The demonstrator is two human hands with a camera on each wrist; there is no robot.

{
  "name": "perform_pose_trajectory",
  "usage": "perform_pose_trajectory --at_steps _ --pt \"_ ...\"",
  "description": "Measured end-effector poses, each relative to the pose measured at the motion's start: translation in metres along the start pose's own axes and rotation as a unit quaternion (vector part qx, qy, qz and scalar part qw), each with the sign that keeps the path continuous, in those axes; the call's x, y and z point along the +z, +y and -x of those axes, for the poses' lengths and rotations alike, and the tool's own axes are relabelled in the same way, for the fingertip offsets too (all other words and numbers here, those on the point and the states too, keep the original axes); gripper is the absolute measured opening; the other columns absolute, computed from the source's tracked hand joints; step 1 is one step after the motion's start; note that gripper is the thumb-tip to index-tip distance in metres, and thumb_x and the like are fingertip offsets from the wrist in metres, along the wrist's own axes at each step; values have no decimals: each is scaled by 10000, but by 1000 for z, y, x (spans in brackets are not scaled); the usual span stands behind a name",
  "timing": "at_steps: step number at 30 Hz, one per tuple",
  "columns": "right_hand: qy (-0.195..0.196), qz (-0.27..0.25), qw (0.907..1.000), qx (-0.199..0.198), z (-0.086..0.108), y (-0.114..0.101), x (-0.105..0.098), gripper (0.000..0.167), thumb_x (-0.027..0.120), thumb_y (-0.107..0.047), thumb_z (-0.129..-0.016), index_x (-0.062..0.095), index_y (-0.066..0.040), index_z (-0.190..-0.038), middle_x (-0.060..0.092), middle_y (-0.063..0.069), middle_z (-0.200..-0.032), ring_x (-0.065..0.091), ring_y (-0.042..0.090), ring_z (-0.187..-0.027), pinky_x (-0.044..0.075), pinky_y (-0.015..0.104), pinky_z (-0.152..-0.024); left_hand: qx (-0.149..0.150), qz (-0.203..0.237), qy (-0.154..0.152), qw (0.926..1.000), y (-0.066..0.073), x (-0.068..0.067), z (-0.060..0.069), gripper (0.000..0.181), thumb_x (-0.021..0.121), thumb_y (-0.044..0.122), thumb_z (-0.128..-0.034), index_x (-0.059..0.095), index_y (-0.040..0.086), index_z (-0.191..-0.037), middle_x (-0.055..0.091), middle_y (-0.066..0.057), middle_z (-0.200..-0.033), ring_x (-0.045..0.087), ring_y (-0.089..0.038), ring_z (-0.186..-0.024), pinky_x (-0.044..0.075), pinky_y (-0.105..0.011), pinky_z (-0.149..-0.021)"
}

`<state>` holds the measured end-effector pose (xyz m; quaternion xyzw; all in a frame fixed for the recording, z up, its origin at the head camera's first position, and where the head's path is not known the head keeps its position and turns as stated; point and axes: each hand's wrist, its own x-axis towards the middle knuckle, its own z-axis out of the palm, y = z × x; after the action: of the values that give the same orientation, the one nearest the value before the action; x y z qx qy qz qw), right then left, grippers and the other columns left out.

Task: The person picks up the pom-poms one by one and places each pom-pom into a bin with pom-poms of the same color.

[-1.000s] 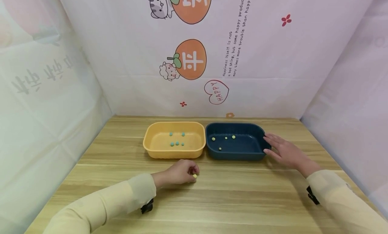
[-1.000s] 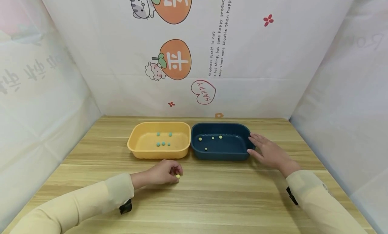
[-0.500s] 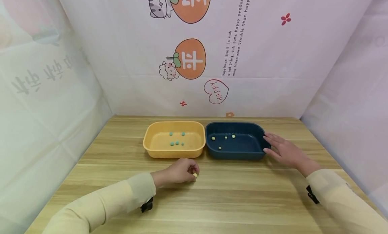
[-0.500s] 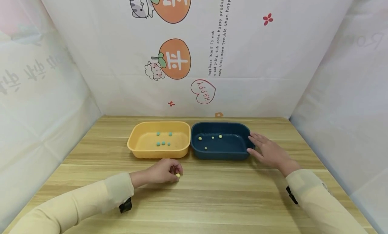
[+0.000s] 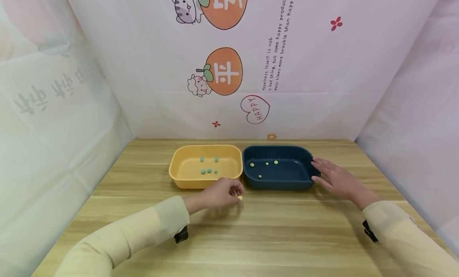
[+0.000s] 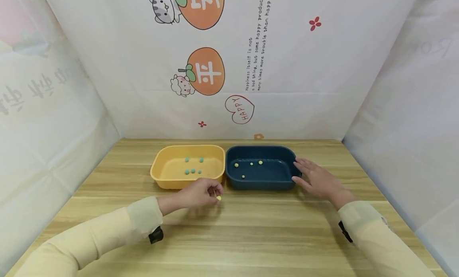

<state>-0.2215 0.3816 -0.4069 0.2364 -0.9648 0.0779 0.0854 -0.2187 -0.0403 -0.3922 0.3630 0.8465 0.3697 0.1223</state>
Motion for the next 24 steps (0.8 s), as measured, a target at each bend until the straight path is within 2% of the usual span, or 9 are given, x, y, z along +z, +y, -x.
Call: perform_pose_trajectory --at_steps 11,16,22,24 --pt "-12 -12 10000 8 0 1 0 640 541 -383 -999 399 49 -1449 322 277 -1498 303 459 -1357 302 613 -1051 111 210 330 9992 24 -8 -32 149 745 60 -856 682 50 -990 627 43 -866 570 -118 -770 513 -215 -705" --pt "-5 -6 10000 19 0 0 0 645 542 -393 -996 406 49 -1446 328 280 -1494 308 460 -1354 306 616 -1046 63 351 511 9981 25 -10 -51 140 753 57 -848 683 80 -968 620 36 -850 561 -112 -762 505 -208 -695" --pt "-56 -33 10000 51 1 0 1 646 540 -392 -998 399 47 -1450 322 282 -1496 301 460 -1357 305 616 -1047 -16 748 647 9951 24 -12 -74 146 753 50 -847 680 90 -967 623 8 -888 559 -137 -794 519 -213 -687" --pt "-48 -45 10000 50 0 0 0 646 539 -391 -998 396 46 -1453 318 279 -1499 299 459 -1359 303 617 -1049 -50 677 700 9952 24 -13 -81 146 752 56 -850 682 87 -975 621 4 -896 559 -144 -809 517 -211 -688"
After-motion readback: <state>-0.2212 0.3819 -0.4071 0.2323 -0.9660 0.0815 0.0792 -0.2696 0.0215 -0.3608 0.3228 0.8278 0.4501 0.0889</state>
